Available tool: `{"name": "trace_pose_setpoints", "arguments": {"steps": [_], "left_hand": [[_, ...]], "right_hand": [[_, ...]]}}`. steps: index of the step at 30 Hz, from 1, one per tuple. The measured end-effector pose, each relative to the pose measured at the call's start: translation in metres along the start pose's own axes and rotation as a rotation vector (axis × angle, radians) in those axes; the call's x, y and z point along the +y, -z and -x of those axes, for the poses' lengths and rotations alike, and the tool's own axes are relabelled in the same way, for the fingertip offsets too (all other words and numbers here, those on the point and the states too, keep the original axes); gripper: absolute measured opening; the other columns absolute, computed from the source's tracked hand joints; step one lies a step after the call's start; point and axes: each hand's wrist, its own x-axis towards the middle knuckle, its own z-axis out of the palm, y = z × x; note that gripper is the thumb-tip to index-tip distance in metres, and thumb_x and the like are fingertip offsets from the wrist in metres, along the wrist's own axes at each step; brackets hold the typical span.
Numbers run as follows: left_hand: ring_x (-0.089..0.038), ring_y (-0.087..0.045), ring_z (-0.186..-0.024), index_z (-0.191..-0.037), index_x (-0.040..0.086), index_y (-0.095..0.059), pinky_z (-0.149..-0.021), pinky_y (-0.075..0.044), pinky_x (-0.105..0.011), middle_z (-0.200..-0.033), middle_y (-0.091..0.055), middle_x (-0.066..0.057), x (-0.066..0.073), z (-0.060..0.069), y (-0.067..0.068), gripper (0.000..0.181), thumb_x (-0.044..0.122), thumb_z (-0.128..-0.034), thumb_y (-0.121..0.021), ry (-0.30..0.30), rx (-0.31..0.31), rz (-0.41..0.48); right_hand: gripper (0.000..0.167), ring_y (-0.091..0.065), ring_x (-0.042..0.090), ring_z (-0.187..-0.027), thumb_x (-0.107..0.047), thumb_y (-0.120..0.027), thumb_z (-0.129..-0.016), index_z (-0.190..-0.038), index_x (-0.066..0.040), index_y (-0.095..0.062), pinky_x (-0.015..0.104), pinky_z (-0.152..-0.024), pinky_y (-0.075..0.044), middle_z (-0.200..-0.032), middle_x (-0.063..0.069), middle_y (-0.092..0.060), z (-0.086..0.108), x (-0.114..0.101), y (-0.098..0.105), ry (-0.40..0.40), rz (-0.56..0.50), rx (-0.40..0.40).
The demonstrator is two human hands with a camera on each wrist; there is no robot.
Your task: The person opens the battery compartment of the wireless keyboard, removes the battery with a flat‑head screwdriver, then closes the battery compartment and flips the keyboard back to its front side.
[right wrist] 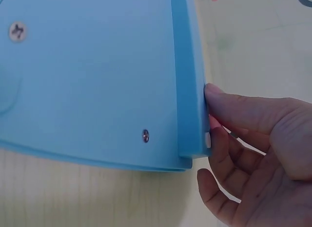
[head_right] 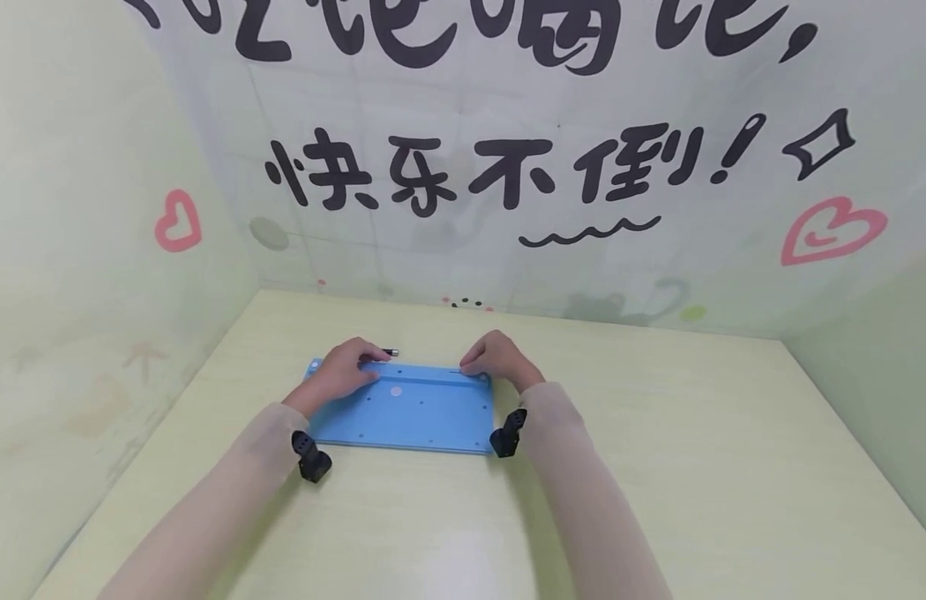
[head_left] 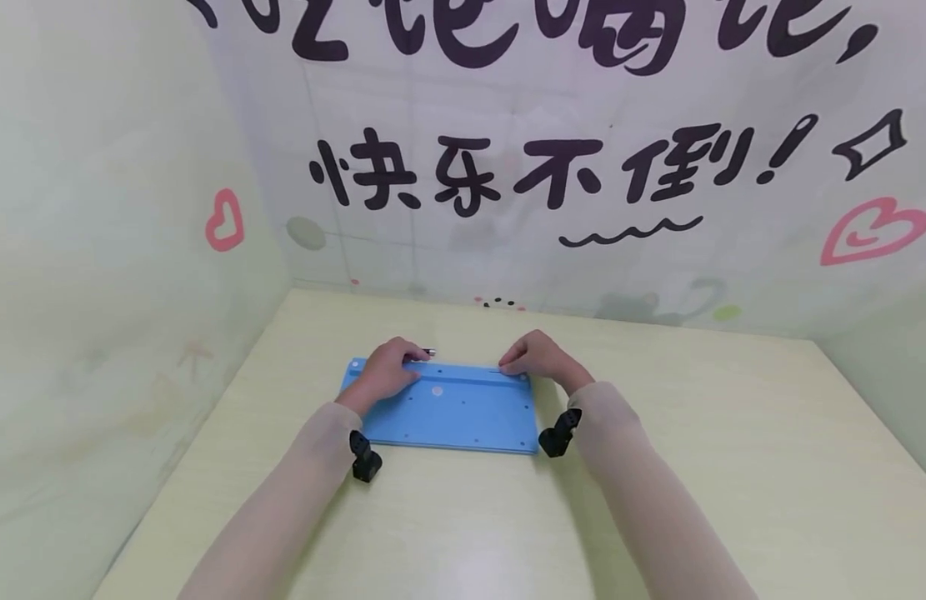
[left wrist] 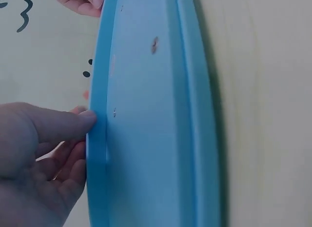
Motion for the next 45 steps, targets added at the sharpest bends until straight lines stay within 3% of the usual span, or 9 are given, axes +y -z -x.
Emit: {"name": "trace_pose_setpoints", "arguments": {"steps": [6,12,18,24,30,35,39,45], "left_hand": [[-0.027,-0.052,-0.105,-0.123,0.003,-0.055,-0.09,-0.042,-0.04,-0.112,-0.056,-0.012,-0.003,0.011,0.003,0.037,0.002,-0.087,-0.059,-0.071,0.024,0.06],[-0.025,-0.053,-0.102,-0.121,0.003,-0.057,-0.088,-0.043,-0.04,-0.108,-0.057,-0.011,-0.007,0.023,0.013,0.032,0.005,-0.0888,-0.058,-0.165,-0.023,0.037],[-0.025,-0.052,-0.102,-0.118,0.004,-0.059,-0.088,-0.043,-0.04,-0.11,-0.056,-0.009,-0.014,0.034,0.022,0.029,0.007,-0.089,-0.058,-0.178,-0.052,0.03],[-0.026,-0.053,-0.101,-0.116,0.003,-0.06,-0.087,-0.044,-0.041,-0.112,-0.057,-0.011,-0.019,0.047,0.027,0.028,0.006,-0.0885,-0.059,-0.151,-0.041,-0.008],[-0.03,-0.051,-0.106,-0.116,0.001,-0.059,-0.089,-0.042,-0.044,-0.118,-0.054,-0.016,-0.028,0.062,0.031,0.03,0.007,-0.0871,-0.061,-0.06,-0.033,-0.045],[-0.037,-0.046,-0.111,-0.121,-0.003,-0.053,-0.091,-0.039,-0.049,-0.117,-0.049,-0.021,-0.035,0.075,0.037,0.041,0.006,-0.0832,-0.065,-0.022,-0.05,-0.066],[-0.038,-0.045,-0.104,-0.121,-0.003,-0.053,-0.087,-0.04,-0.051,-0.113,-0.044,-0.024,-0.041,0.085,0.041,0.044,0.006,-0.081,-0.067,0.012,-0.026,-0.096],[-0.037,-0.051,-0.097,-0.119,-0.006,-0.053,-0.078,-0.045,-0.047,-0.109,-0.045,-0.026,-0.049,0.094,0.043,0.04,0.006,-0.0823,-0.065,0.082,0.003,-0.016]], "right_hand": [[0.017,-0.052,0.018,-0.072,-0.007,-0.069,-0.081,-0.097,-0.001,-0.07,0.027,-0.065,-0.044,-0.082,0.006,-0.063,0.009,-0.005,0.001,0.037,-0.009,0.018],[0.021,-0.053,0.019,-0.076,-0.009,-0.069,-0.081,-0.101,-0.002,-0.069,0.029,-0.068,-0.045,-0.086,0.006,-0.062,0.021,-0.007,0.005,0.05,0.009,0.019],[0.022,-0.054,0.02,-0.081,-0.012,-0.067,-0.083,-0.103,-0.003,-0.067,0.031,-0.07,-0.046,-0.089,0.006,-0.062,0.033,-0.007,0.005,0.05,0.038,0.032],[0.024,-0.054,0.022,-0.089,-0.013,-0.065,-0.085,-0.107,-0.003,-0.066,0.034,-0.074,-0.048,-0.097,0.007,-0.061,0.048,-0.003,0.003,0.054,0.046,0.028],[0.027,-0.054,0.025,-0.092,-0.012,-0.066,-0.085,-0.11,-0.003,-0.065,0.037,-0.077,-0.047,-0.101,0.011,-0.06,0.06,0.004,0.003,0.072,0.074,0.019],[0.034,-0.055,0.027,-0.09,-0.012,-0.066,-0.084,-0.117,-0.004,-0.06,0.04,-0.078,-0.047,-0.102,0.015,-0.058,0.071,0.008,0.0,0.049,0.055,0.021],[0.042,-0.055,0.027,-0.089,-0.014,-0.068,-0.082,-0.122,-0.005,-0.057,0.039,-0.076,-0.047,-0.102,0.015,-0.058,0.08,0.01,-0.004,0.013,0.061,-0.001],[0.048,-0.054,0.027,-0.092,-0.016,-0.072,-0.079,-0.122,-0.003,-0.056,0.038,-0.077,-0.048,-0.106,0.016,-0.057,0.088,0.012,-0.013,0.0,0.079,-0.025]]}}
